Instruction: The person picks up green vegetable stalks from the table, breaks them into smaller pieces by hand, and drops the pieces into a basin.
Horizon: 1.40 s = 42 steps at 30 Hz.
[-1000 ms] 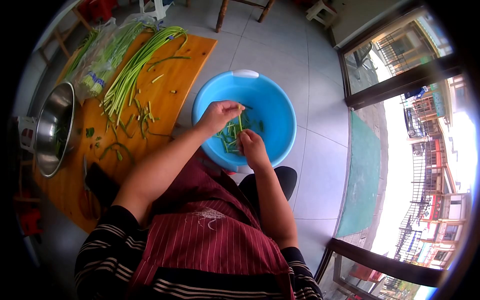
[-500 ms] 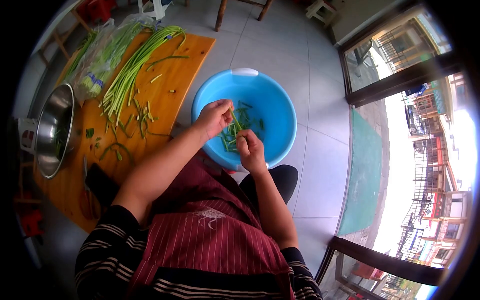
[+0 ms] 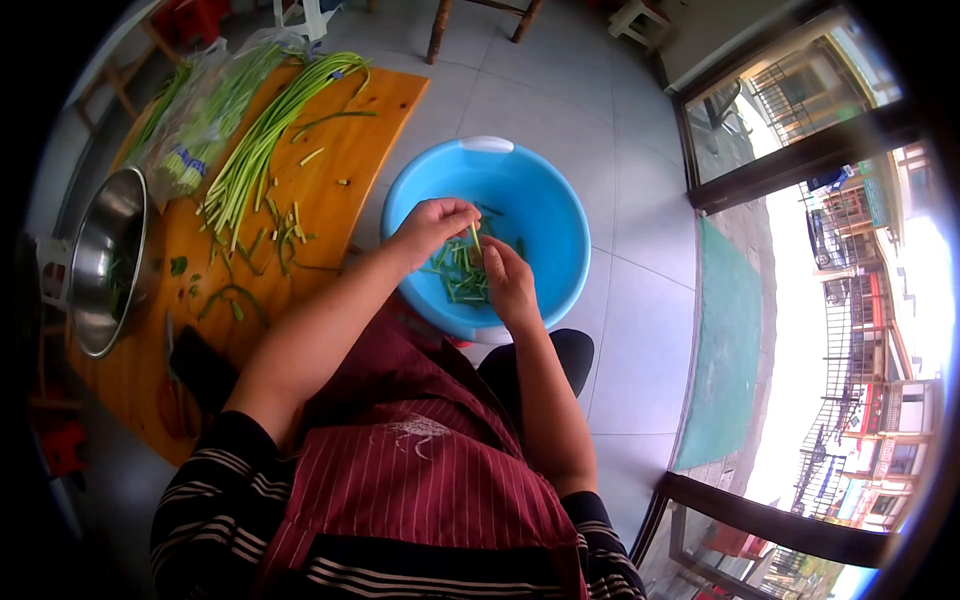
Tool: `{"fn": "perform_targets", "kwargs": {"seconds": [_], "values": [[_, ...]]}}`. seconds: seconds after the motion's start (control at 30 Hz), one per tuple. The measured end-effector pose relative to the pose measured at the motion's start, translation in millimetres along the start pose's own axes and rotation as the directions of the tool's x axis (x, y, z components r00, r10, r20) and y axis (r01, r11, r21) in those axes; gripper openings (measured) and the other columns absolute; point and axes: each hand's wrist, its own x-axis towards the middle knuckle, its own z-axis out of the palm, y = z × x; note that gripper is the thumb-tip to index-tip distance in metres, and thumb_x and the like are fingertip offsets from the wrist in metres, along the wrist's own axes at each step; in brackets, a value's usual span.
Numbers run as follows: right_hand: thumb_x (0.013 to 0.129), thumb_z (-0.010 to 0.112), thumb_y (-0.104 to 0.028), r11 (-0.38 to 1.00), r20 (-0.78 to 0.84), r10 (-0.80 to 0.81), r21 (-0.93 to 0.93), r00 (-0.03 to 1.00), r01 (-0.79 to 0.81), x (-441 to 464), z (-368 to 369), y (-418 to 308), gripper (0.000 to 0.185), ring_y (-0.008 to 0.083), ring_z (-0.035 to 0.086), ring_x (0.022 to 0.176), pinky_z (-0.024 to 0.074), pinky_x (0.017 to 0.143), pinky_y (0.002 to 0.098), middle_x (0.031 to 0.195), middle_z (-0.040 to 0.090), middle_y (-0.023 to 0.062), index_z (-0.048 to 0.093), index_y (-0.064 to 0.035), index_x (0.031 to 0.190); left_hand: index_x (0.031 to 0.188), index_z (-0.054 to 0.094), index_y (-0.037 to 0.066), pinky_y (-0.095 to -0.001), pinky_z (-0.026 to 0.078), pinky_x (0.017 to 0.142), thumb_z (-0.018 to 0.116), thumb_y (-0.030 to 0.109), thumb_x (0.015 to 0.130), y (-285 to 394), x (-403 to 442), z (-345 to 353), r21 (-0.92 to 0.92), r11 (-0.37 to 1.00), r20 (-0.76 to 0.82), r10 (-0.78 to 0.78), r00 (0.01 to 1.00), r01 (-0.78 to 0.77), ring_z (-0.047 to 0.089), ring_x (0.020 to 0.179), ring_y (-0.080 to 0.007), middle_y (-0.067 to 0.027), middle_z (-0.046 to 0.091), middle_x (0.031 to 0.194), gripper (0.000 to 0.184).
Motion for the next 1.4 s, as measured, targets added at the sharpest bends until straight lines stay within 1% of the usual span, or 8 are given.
{"fn": "perform_targets", "kwargs": {"seconds": [0.4,0.47,0.53,0.87,1.1,1.17,1.23,1.4], "values": [[0.086,0.038,-0.016,0.976,0.112,0.205,-0.094,0.972,-0.195,5.2,6.6,-2.6,0.022,0.0081,0.047,0.054,0.0379,0.050,0.0235,0.061,0.050,0.0016,0.053,-0.0006,0.080,0.082,0.057,0.004,-0.0243,0.045,0.065,0.053,0.013,0.083,3.6,-9.3,16.3,0.230,0.963,0.027,0.137,0.990,-0.140,0.054,0.066,-0.0111,-0.0048,0.061,0.078,0.009],[0.088,0.035,-0.014,0.950,0.128,0.263,0.140,0.956,-0.280,5.1,8.4,-7.5,0.019,0.0064,0.038,0.052,0.0331,0.049,0.0211,0.062,0.042,-0.0021,0.050,-0.0037,0.083,0.081,0.057,0.006,-0.0262,0.044,0.067,0.054,0.012,0.082,3.8,-15.2,21.6,0.364,0.906,0.011,0.227,0.974,-0.215,0.055,0.066,-0.0131,-0.0044,0.062,0.077,0.006],[0.088,0.035,-0.014,0.885,0.152,0.301,0.324,0.942,-0.335,4.5,11.6,-12.2,0.017,0.0063,0.037,0.052,0.0328,0.048,0.0211,0.062,0.042,-0.0023,0.049,-0.0043,0.085,0.079,0.058,0.010,-0.0305,0.042,0.070,0.057,0.009,0.077,0.5,-18.5,24.7,0.677,0.327,0.282,0.712,0.643,-0.659,0.057,0.068,-0.0185,-0.0025,0.061,0.074,0.002],[0.088,0.038,-0.013,0.582,0.113,0.366,0.747,0.924,-0.322,-5.7,21.5,-27.4,0.017,0.0054,0.040,0.056,0.0366,0.050,0.0204,0.066,0.043,-0.0024,0.051,-0.0038,0.092,0.080,0.057,0.010,-0.0299,0.041,0.071,0.058,0.007,0.075,5.4,-23.5,30.0,0.641,0.274,0.300,0.771,0.562,-0.717,0.056,0.067,-0.0205,-0.0030,0.059,0.073,0.006],[0.082,0.043,-0.009,0.975,0.152,0.052,-0.219,0.987,-0.017,-19.8,13.2,-10.6,0.010,0.0138,0.048,0.059,0.0387,0.054,0.0257,0.067,0.051,0.0077,0.050,-0.0027,0.084,0.087,0.055,0.005,-0.0231,0.042,0.069,0.053,0.017,0.085,2.4,1.3,-5.8,-0.302,0.953,-0.046,0.014,0.999,-0.027,0.048,0.067,-0.0080,-0.0058,0.058,0.083,0.013],[0.080,0.046,-0.008,0.950,0.165,0.187,-0.280,0.968,-0.136,-14.8,8.3,-8.7,0.014,0.0205,0.052,0.064,0.0423,0.059,0.0299,0.075,0.054,0.0133,0.052,-0.0021,0.091,0.087,0.057,0.004,-0.0220,0.041,0.070,0.053,0.017,0.085,2.9,0.8,-4.3,-0.255,0.967,-0.018,-0.002,1.000,-0.003,0.049,0.068,-0.0081,-0.0044,0.058,0.081,0.014],[0.078,0.049,-0.008,0.818,0.010,-0.341,-0.489,0.940,0.302,-6.9,7.3,10.9,0.030,0.0271,0.056,0.075,0.0448,0.067,0.0341,0.086,0.057,0.0169,0.049,-0.0031,0.107,0.087,0.058,0.003,-0.0217,0.042,0.069,0.053,0.017,0.085,-3.3,-1.4,2.8,-0.094,0.995,0.028,-0.013,1.000,0.016,0.050,0.069,-0.0079,-0.0036,0.058,0.081,0.015],[0.074,0.051,-0.004,0.981,0.084,-0.011,-0.191,0.996,0.027,-6.1,-2.1,-13.1,0.051,0.0283,0.056,0.088,0.0446,0.076,0.0330,0.102,0.056,0.0183,0.036,-0.0011,0.123,0.087,0.061,0.001,-0.0208,0.043,0.063,0.055,0.014,0.082,-7.1,-9.0,17.2,0.198,0.980,0.004,-0.020,1.000,0.019,0.051,0.069,-0.0068,-0.0011,0.058,0.076,0.015]]}}
